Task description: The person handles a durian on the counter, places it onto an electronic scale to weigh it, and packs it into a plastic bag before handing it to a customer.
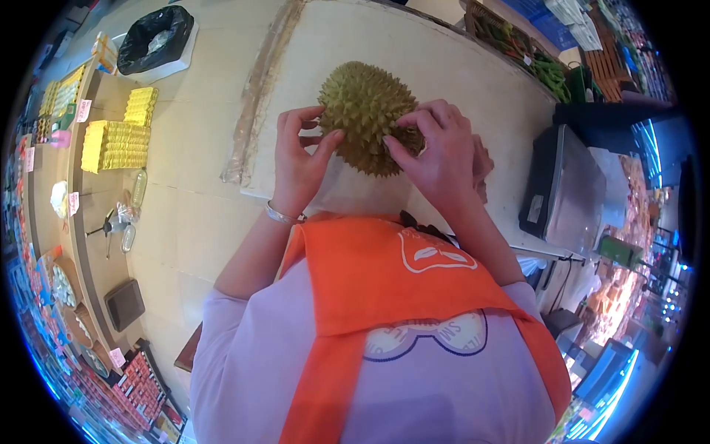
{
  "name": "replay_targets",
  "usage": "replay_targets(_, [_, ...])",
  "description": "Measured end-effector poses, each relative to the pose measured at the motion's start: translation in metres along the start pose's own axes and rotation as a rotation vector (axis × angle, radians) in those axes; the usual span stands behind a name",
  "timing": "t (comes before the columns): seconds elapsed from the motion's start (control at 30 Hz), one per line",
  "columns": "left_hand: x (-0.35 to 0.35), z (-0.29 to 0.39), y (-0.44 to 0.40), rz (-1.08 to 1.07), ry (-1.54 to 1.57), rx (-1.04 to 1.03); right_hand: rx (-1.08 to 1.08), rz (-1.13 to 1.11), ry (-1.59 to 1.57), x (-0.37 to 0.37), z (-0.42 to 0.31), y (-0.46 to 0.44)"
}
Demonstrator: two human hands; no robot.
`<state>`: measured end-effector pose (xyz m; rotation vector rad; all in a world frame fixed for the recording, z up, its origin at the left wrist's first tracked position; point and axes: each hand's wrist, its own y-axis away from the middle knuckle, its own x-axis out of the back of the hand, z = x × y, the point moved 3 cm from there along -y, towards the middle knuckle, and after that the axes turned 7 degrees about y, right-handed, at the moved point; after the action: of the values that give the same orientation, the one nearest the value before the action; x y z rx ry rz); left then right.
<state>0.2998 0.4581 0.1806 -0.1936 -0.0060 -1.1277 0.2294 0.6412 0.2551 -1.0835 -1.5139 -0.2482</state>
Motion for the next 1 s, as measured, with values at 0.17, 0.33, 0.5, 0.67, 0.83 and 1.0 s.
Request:
replay_targets(0.17, [-0.002,0.0,0.001,-0.004,0.011,-0.025,-0.013,0.022,0.029,-0.004,-0.001,0.003])
replay_targets(0.33, [-0.003,0.002,0.004,-0.004,0.008,-0.014,-0.012,0.037,0.002,-0.006,-0.001,0.002])
replay_targets(0.5, [-0.003,0.001,0.006,0.012,0.016,-0.018,-0.029,0.014,-0.016,-0.009,-0.001,0.002])
replay_targets(0.67, [-0.004,-0.003,0.008,0.03,0.003,-0.021,-0.048,-0.003,0.031,-0.007,0.0,0.003])
replay_targets(0.83, [-0.006,-0.005,0.009,0.044,0.03,-0.014,-0.035,0.039,0.065,-0.005,-0.002,0.005])
replay_targets(1.0, [-0.008,-0.004,0.013,0.045,0.049,0.005,-0.014,0.036,0.037,-0.004,0.0,0.004])
